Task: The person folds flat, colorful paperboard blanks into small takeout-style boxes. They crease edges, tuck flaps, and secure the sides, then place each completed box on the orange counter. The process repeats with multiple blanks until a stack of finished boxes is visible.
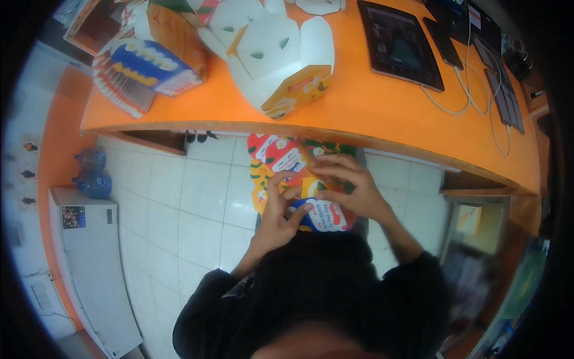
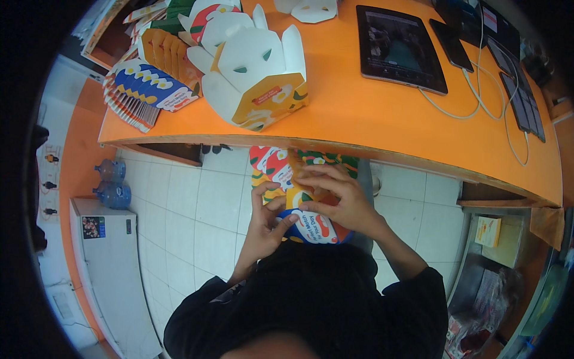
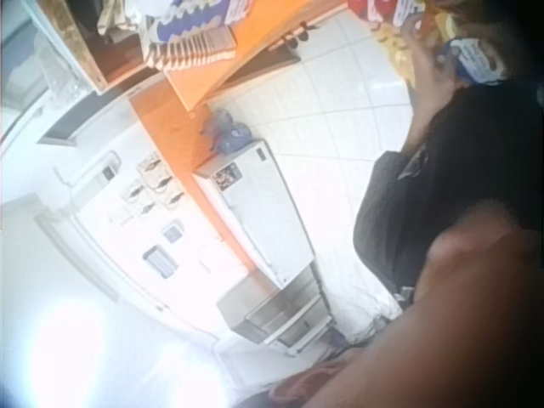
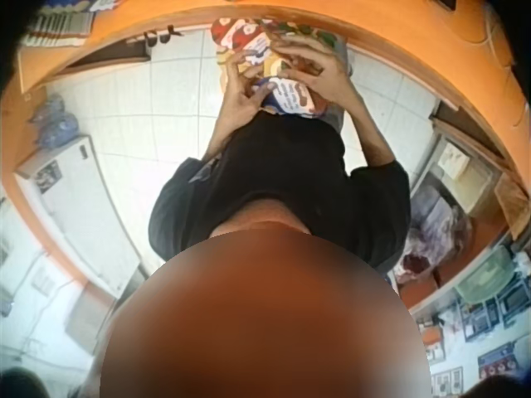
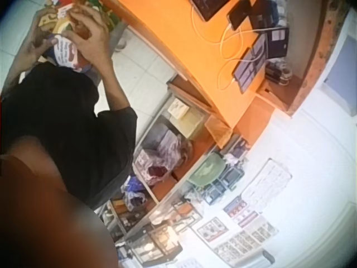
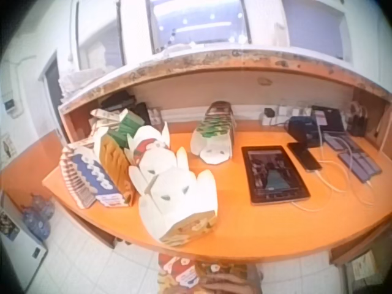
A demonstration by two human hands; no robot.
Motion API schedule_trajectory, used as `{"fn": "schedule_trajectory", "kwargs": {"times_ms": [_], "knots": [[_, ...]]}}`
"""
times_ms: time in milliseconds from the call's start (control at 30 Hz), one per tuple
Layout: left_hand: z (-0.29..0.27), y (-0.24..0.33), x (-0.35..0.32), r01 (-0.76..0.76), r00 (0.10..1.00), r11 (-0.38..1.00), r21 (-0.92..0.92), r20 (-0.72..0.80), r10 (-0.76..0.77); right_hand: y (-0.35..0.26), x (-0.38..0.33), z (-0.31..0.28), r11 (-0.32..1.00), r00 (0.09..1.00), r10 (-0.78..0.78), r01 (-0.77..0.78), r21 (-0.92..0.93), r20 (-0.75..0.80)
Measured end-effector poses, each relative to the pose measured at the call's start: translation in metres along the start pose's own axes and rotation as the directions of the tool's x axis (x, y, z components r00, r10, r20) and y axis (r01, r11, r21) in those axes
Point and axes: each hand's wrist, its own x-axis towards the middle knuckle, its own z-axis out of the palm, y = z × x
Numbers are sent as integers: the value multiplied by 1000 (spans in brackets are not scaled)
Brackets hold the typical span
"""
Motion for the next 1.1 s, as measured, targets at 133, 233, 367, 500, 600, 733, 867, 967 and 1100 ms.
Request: {"fn": "schedule_trajectory", "kwargs": {"times_ms": [133, 233, 367, 500, 600, 733, 867, 967, 1100], "knots": [[-12, 13, 5, -203, 974, 921, 331, 160, 158, -6, -2, 0, 987, 986, 91, -108, 120, 139], [-15, 21, 11, -271, 958, 887, 373, 197, 210, -9, -4, 1, 976, 972, 128, -159, 149, 197], [-9, 27, 14, -162, 987, 899, 408, 72, 145, -9, -4, 2, 981, 988, 119, -132, 143, 98], [-10, 30, 16, -41, 981, 852, 522, -142, 134, -8, -4, 4, 967, 981, 193, -189, 169, -12], [-14, 27, 18, -26, 982, 818, 575, -138, 128, -7, -2, 6, 968, 968, 215, -194, 160, -128], [-8, 15, 21, -208, 944, 820, 533, -110, 310, -2, 3, 10, 971, 959, 202, -170, 171, -198], [-17, 5, 25, -237, 937, 910, 339, -168, 307, 6, 5, 8, 906, 977, 211, -203, 371, 19], [-22, -1, 28, -250, 938, 942, 222, -183, 293, 9, 0, 10, 885, 971, 228, -238, 401, 73], [-24, -9, 32, -257, 948, 960, 108, -165, 272, 13, -3, 14, 859, 964, 256, -261, 440, 71]]}}
